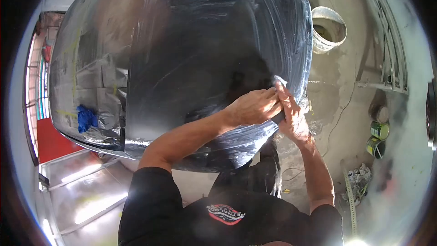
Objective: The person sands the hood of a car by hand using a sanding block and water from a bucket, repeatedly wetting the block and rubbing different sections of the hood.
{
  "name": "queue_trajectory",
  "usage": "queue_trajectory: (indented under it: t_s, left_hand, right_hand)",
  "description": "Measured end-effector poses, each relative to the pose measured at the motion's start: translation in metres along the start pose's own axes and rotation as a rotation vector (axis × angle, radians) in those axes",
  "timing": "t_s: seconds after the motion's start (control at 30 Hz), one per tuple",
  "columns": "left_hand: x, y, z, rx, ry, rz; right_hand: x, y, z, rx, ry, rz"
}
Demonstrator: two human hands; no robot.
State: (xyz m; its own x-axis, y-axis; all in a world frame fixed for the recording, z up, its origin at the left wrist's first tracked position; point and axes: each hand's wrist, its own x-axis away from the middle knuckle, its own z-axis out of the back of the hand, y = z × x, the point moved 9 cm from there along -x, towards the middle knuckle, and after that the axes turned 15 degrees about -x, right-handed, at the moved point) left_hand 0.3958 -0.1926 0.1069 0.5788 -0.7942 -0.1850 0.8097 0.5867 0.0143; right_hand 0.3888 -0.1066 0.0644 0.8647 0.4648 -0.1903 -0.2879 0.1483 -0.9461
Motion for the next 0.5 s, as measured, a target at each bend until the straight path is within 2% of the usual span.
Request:
queue_trajectory:
  t_s: [0.07,0.1,0.13,0.17,0.2,0.23,0.27,0.33,0.37,0.4,0.47,0.5]
  left_hand:
    - [0.011,-0.014,-0.002,0.035,-0.125,0.051]
    - [0.015,-0.028,0.011,0.022,-0.046,0.053]
    - [0.021,-0.051,0.035,0.062,0.156,0.193]
    - [0.035,-0.074,0.055,0.036,0.241,0.252]
    - [0.05,-0.105,0.058,0.02,0.055,0.365]
    - [0.071,-0.133,0.072,-0.065,-0.002,0.463]
    - [0.105,-0.163,0.08,-0.163,0.05,0.544]
    - [0.182,-0.224,0.09,-0.287,0.015,0.722]
    - [0.217,-0.243,0.103,-0.406,-0.066,0.799]
    - [0.263,-0.26,0.103,-0.52,-0.04,0.755]
    - [0.336,-0.284,0.107,-0.506,-0.083,0.862]
    - [0.348,-0.275,0.117,-0.564,-0.018,0.828]
  right_hand:
    - [-0.009,0.003,-0.011,-0.033,0.003,-0.033]
    - [-0.019,-0.01,-0.01,0.063,0.061,0.107]
    - [-0.028,-0.005,-0.007,0.061,0.137,0.042]
    - [-0.035,0.008,0.001,0.114,0.226,0.163]
    - [-0.046,0.032,0.01,0.237,0.269,0.014]
    - [-0.054,0.04,0.026,0.311,0.407,0.081]
    - [-0.061,0.051,0.04,0.438,0.454,0.075]
    - [-0.069,0.106,0.061,0.494,0.561,-0.01]
    - [-0.071,0.114,0.059,0.437,0.563,-0.17]
    - [-0.072,0.121,0.054,0.378,0.567,-0.329]
    - [-0.063,0.127,0.029,0.47,0.633,-0.163]
    - [-0.066,0.122,0.015,0.492,0.635,-0.158]
